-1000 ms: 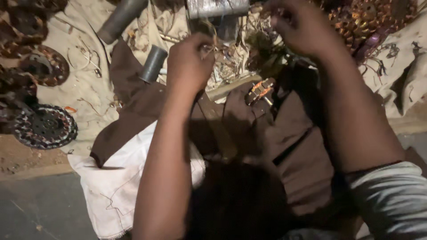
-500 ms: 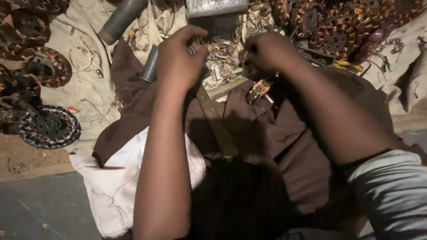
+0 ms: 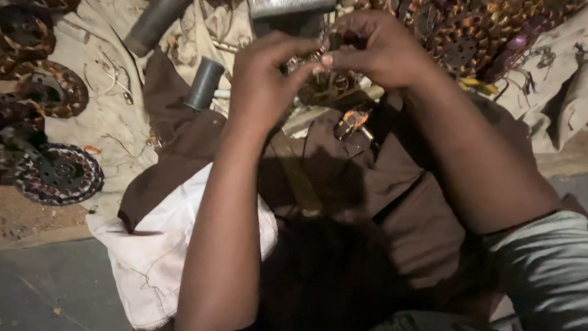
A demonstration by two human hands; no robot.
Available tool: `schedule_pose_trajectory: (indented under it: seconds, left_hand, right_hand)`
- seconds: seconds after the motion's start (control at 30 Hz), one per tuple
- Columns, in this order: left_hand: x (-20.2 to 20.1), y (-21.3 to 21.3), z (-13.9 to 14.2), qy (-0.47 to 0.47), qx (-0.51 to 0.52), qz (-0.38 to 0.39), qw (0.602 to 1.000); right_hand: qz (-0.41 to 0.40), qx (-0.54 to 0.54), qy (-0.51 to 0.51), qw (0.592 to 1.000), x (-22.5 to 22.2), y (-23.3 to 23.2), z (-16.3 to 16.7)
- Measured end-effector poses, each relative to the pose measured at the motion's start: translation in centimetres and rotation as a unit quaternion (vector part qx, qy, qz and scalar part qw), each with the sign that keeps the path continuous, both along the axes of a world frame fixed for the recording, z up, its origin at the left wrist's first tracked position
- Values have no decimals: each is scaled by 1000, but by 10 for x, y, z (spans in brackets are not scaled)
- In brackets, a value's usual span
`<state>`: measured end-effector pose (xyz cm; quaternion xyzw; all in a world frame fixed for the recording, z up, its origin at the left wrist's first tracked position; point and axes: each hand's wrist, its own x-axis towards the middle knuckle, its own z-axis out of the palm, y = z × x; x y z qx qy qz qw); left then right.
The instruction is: The person sits on the floor and dismantles copper motor stators, hammering the components and using a punch on a metal block, then pulls copper windings out of the stator housings with pliers. Many dismantled stators lie on a cloth around them.
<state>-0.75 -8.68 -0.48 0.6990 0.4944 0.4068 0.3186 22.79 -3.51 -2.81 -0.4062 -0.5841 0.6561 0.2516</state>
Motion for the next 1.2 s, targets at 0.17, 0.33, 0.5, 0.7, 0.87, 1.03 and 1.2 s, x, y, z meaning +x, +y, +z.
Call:
schedule_pose_trajectory:
  seconds: [0.17,0.33,0.5,0.7,0.87,1.03,1.2]
  left_hand:
    - [2,0,-5,-19,-19,6,1000]
    - [12,-3,-8,-117,-24,20,993]
    - [13,4,-21,-331,-195,116,916]
    - [4,16,-45,-460,-244,190,832]
    - [1,29,-47,-524,-248,210,787]
    - [-17,32,-52,-666,-268,202,666]
    - [-31,36,-50,-719,-249,211,613]
  right_hand:
    - [25,3,-44,999,2,4,-3]
    - [-9,26,-58,998,4,3,9]
    - [2,342,-173,924,4,2,26]
    - [59,440,-325,835,-5,-9,32]
    - [-29,537,-373,756,-38,4,1]
    - [-16,553,-387,738,-36,10,-17]
    - [-60,488,-327,807,-19,1,-10]
